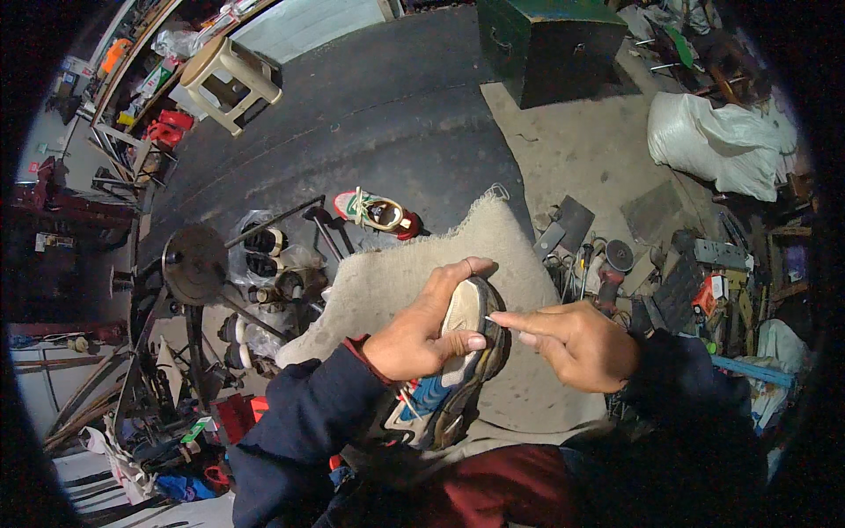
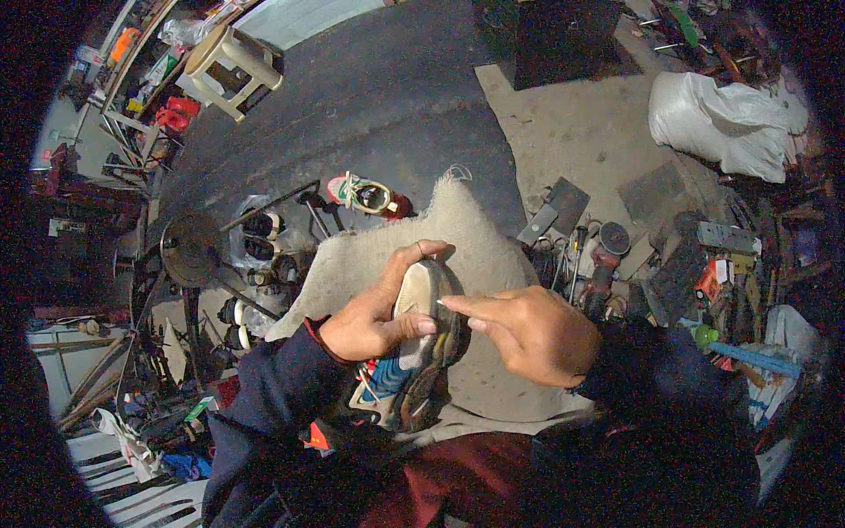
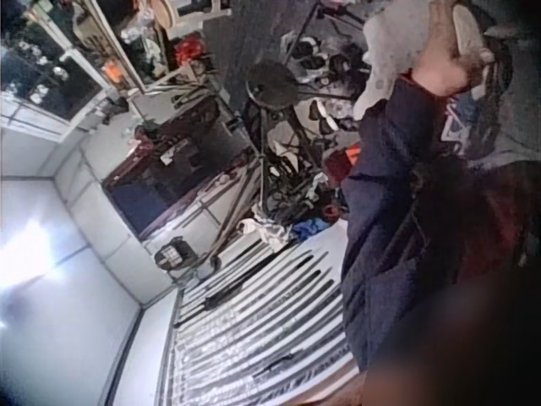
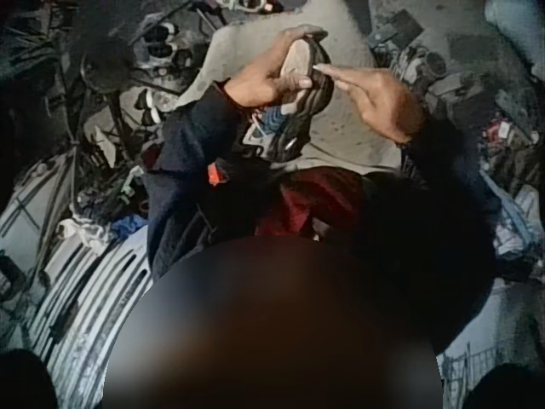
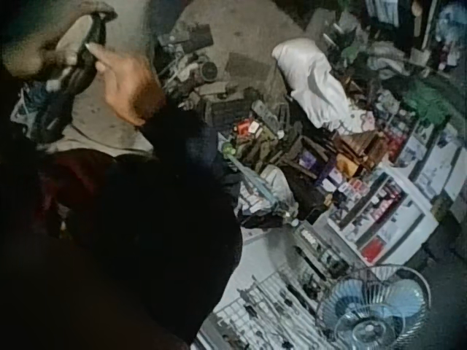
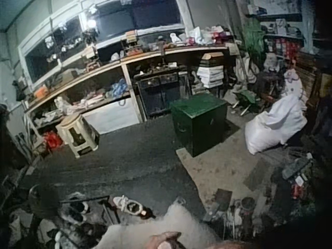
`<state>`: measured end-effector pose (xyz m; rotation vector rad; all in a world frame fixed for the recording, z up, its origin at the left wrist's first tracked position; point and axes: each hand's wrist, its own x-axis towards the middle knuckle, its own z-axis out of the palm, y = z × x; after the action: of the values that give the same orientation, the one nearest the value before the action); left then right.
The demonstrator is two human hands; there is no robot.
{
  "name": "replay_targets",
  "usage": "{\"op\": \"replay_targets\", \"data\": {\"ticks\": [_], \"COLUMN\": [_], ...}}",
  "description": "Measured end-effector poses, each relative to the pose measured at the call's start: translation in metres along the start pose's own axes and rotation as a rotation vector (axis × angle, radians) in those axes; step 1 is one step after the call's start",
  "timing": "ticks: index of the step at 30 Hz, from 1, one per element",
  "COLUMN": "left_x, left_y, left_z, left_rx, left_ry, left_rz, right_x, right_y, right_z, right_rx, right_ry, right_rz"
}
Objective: The person hand-sews a white sneaker with a needle and thread, repeatedly inserting the needle through the upper and pulling the thread tight. The shoe is rotated to access different areas along the side and heel.
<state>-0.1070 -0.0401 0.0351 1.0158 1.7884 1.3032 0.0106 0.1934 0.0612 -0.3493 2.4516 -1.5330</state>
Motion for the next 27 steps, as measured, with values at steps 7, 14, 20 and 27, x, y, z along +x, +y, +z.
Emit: {"op": "replay_targets", "data": {"ticks": [7,14,20,27], "left_x": [-0.004,-0.003,-0.003,-0.004], "left_y": [-0.006,-0.002,0.005,0.004], "left_z": [0.0,-0.001,0.002,0.012], "left_rx": [-0.049,0.05,0.095,0.135], "left_ry": [-0.033,-0.04,-0.022,-0.003], "left_rz": [-0.042,0.023,0.025,-0.007], "right_x": [-0.003,-0.005,-0.017,-0.06], "right_y": [0.002,0.002,0.002,0.035], "right_z": [-0.009,-0.022,-0.012,0.038], "right_rx": [0.172,0.153,0.582,-0.311], "right_ry": [-0.149,-0.242,-0.194,0.142], "right_rz": [0.12,0.126,0.356,0.04]}}
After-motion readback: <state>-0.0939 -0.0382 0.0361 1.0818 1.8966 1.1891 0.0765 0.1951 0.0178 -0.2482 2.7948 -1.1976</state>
